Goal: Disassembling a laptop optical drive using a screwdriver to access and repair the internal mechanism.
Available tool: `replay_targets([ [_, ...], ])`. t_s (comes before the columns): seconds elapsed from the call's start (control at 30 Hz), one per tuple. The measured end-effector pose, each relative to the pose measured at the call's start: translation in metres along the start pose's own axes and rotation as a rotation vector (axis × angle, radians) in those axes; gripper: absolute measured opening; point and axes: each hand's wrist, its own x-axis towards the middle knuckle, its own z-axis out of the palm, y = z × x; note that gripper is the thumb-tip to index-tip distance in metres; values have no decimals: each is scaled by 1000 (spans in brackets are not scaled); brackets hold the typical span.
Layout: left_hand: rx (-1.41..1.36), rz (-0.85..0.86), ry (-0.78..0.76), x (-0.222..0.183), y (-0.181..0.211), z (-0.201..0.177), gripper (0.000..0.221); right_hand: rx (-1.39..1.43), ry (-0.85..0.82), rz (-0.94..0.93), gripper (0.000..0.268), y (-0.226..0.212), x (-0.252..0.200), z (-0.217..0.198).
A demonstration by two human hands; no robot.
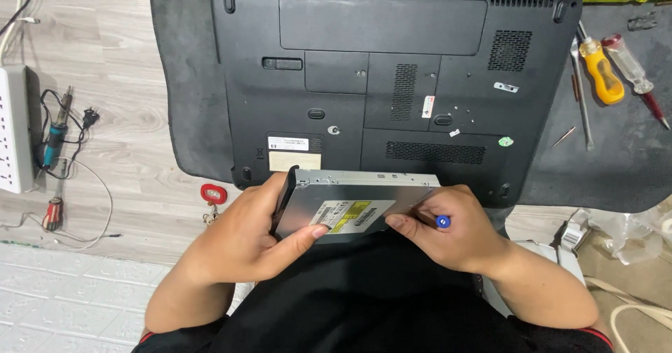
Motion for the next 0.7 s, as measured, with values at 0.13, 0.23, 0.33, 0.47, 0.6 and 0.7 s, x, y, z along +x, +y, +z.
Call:
replay_targets([
  [0.13, -8, -34, 18, -1, -5, 2, 40, -14, 21, -16, 37, 1, -1, 1],
  [0.23, 0, -71, 20, -1, -5, 3, 40, 26, 18, 2, 33, 0, 1, 1],
  [0.33, 6, -73, 29, 0, -2, 2, 47, 53, 5, 11, 34, -2, 2, 0],
  [0.47, -18, -48, 27, 1, -2, 2, 49, 97, 10, 16, 25, -4, 3, 1],
  [0.6, -17, -41, 43, 5, -4, 3, 52, 155, 35, 18, 25, -1, 4, 2],
  [0.7, 39, -152, 90, 12, -11, 3, 59, 219, 36, 66, 16, -5, 9, 2],
])
